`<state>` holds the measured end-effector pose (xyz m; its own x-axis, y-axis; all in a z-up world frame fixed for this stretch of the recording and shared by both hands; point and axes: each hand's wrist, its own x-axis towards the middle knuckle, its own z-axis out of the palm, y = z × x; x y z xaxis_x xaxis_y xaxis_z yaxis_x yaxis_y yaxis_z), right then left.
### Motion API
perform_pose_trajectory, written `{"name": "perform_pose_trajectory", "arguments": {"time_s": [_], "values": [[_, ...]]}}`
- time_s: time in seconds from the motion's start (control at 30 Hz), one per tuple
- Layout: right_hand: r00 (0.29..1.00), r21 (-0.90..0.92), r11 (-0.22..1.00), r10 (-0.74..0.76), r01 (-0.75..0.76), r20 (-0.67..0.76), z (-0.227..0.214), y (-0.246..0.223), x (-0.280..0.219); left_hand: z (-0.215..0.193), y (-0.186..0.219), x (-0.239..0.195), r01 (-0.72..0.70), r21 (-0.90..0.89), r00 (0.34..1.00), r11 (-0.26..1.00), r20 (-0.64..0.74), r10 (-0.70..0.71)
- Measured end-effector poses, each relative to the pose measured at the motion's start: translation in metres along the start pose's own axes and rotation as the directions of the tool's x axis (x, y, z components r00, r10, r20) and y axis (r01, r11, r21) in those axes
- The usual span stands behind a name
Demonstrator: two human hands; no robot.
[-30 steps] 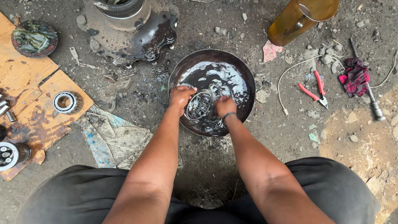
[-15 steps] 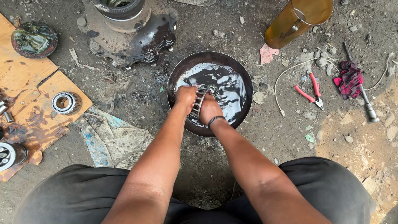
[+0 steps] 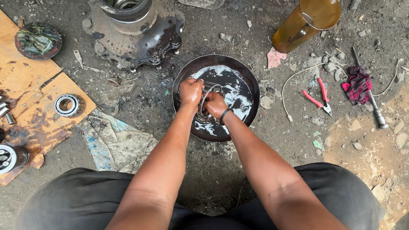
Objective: The person cleans several small mechanical parts, including bearings and a cage, by scrubbing them with a rag in a pan of soapy water. The person picks up each part, scrubs it, and places it back into the pan or on a nearby surface.
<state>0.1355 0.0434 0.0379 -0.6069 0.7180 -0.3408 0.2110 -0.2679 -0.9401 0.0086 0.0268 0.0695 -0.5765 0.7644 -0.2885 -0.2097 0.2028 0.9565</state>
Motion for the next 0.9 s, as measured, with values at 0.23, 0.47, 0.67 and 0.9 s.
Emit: {"name": "perform_pose_trajectory", "arguments": {"time_s": [0.23,0.47,0.67,0.9], "values": [[0.991,0.551,0.825,0.128,-0.125,0.033,0.009,-0.028,-0.012,-0.003,0.019,-0.011,-0.323,0.316,0.935,0.892,-0.037,0.352],[0.944,0.761,0.628,0.323,-0.164,-0.063,0.013,-0.05,-0.01,-0.006,-0.006,0.006,-0.356,0.194,0.934,0.914,0.034,0.357],[0.927,0.929,0.351,0.375,-0.119,-0.024,-0.026,-0.032,0.011,-0.012,-0.061,0.012,-0.133,0.026,0.99,0.991,0.058,0.131],[0.758,-0.167,0.894,0.24,-0.417,-0.606,-0.089,-0.003,0.0,-0.023,-0.062,0.007,0.396,-0.213,0.914,0.893,0.189,-0.36]]}}
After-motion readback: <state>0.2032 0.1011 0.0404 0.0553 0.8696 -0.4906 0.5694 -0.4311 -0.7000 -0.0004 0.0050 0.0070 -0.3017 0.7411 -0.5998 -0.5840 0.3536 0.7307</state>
